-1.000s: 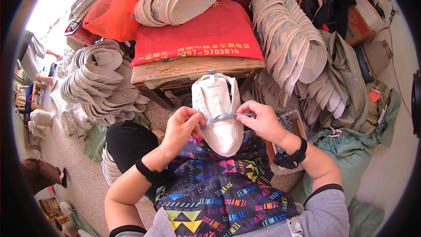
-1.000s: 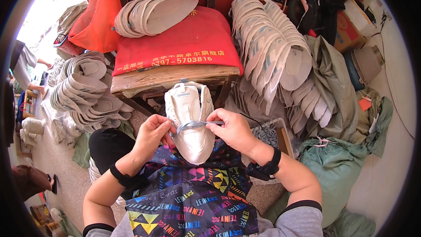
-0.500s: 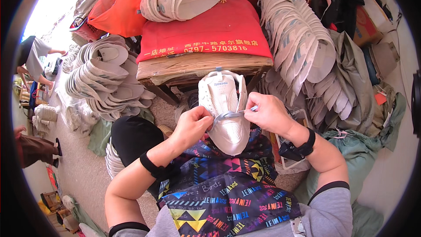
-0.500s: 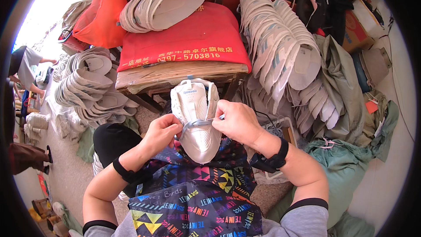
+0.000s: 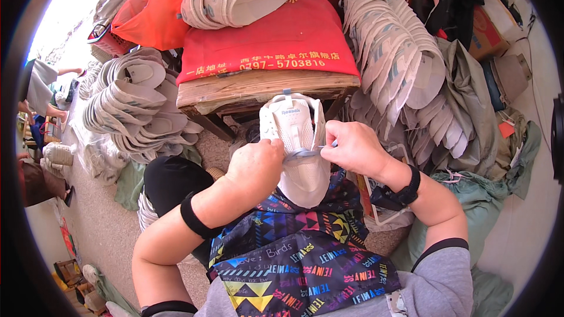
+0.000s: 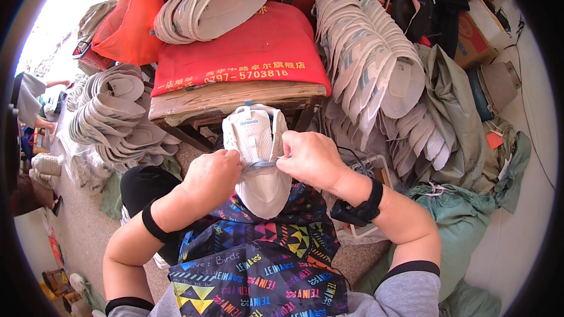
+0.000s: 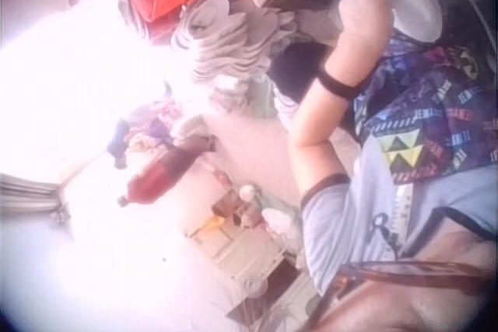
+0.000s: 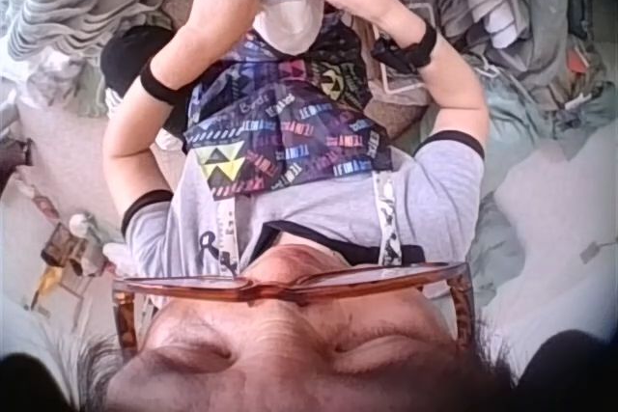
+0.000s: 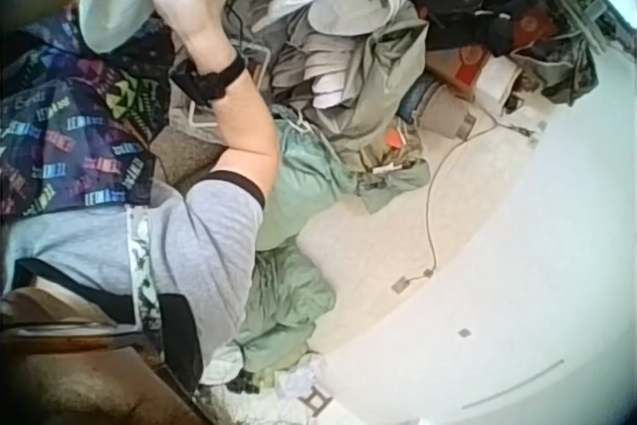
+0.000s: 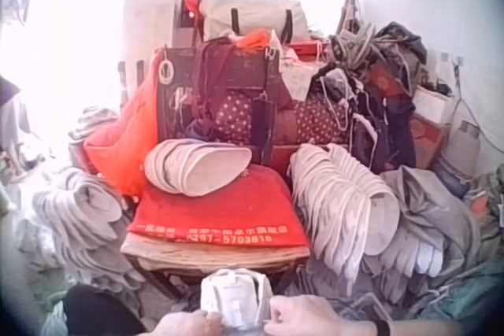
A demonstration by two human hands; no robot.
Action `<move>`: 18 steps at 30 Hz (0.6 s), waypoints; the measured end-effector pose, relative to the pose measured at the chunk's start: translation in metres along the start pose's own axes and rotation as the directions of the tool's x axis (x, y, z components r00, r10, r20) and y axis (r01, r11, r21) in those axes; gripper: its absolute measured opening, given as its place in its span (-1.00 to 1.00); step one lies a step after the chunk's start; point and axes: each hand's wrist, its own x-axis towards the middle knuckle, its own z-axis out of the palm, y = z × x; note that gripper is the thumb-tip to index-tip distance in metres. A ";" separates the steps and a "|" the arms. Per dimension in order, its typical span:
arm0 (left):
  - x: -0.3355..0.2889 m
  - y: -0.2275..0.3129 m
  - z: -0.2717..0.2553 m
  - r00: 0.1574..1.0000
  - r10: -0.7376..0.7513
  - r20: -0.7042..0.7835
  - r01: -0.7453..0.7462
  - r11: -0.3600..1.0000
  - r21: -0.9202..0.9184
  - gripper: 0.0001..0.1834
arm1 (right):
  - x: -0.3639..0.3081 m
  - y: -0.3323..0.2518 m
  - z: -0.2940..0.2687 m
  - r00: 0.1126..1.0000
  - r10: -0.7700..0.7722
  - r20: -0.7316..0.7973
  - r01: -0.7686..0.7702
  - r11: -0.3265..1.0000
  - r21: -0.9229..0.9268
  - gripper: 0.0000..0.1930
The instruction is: The recorder is threading laces into a white sneaker while seated in a crowded storage or workshop area.
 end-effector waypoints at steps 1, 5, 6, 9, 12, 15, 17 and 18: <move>0.000 -0.003 -0.003 0.994 0.070 0.079 -0.080 0.988 0.134 -0.84 | 0.000 -0.001 0.001 1.000 -0.019 -0.007 0.019 0.999 0.031 -0.80; -0.001 0.013 -0.034 0.985 0.174 -0.021 -0.161 0.944 0.290 -0.74 | -0.002 -0.007 0.001 0.994 -0.102 -0.028 0.103 0.994 0.043 -0.81; 0.002 0.007 -0.035 0.938 0.337 -0.080 -0.301 0.908 0.290 -0.66 | -0.002 -0.008 0.001 0.994 -0.105 -0.028 0.106 0.994 0.041 -0.81; 0.011 -0.007 -0.031 0.876 0.480 0.039 -0.469 0.832 0.295 -0.62 | 0.000 -0.006 0.004 0.996 -0.092 -0.004 0.092 0.991 0.097 -0.82; 0.019 -0.016 -0.027 0.870 0.480 0.111 -0.493 0.838 0.234 -0.63 | 0.003 0.008 0.009 0.996 -0.031 0.078 0.008 0.959 0.282 -0.83; 0.025 -0.020 -0.029 0.866 0.476 0.157 -0.498 0.849 0.175 -0.64 | 0.004 0.015 0.015 0.989 -0.049 0.140 -0.017 0.898 0.439 -0.84; 0.025 -0.022 -0.029 0.879 0.444 0.176 -0.468 0.873 0.136 -0.63 | 0.002 0.008 0.015 0.997 -0.052 0.064 0.031 0.959 0.282 -0.86; 0.024 -0.025 -0.028 0.863 0.494 0.109 -0.505 0.852 0.138 -0.64 | 0.001 0.005 0.016 0.996 -0.053 0.066 0.032 0.959 0.281 -0.86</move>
